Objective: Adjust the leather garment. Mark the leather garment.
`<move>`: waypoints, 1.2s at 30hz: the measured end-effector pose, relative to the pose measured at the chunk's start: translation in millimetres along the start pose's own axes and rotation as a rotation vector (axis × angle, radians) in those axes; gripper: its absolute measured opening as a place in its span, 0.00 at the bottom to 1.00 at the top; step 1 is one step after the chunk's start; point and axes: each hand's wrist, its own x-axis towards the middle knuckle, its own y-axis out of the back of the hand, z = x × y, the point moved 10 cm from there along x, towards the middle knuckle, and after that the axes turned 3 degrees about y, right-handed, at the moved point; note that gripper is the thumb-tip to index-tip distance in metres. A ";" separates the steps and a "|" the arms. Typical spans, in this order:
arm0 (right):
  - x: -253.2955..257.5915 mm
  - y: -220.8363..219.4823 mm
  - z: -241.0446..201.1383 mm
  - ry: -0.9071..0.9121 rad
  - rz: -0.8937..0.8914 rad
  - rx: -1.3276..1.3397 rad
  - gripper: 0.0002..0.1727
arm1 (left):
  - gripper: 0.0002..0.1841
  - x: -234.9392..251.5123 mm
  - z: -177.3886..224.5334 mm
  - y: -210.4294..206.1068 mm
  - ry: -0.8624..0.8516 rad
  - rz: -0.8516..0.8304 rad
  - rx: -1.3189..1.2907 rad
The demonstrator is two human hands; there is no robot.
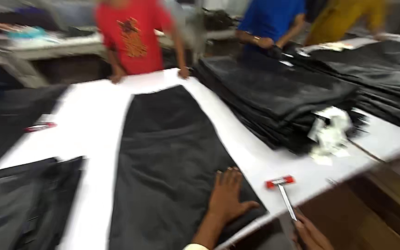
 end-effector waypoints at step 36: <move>-86.9 -1.7 -30.9 0.465 0.336 -0.646 0.24 | 0.65 7.5 -0.7 -16.3 -0.027 -0.008 0.119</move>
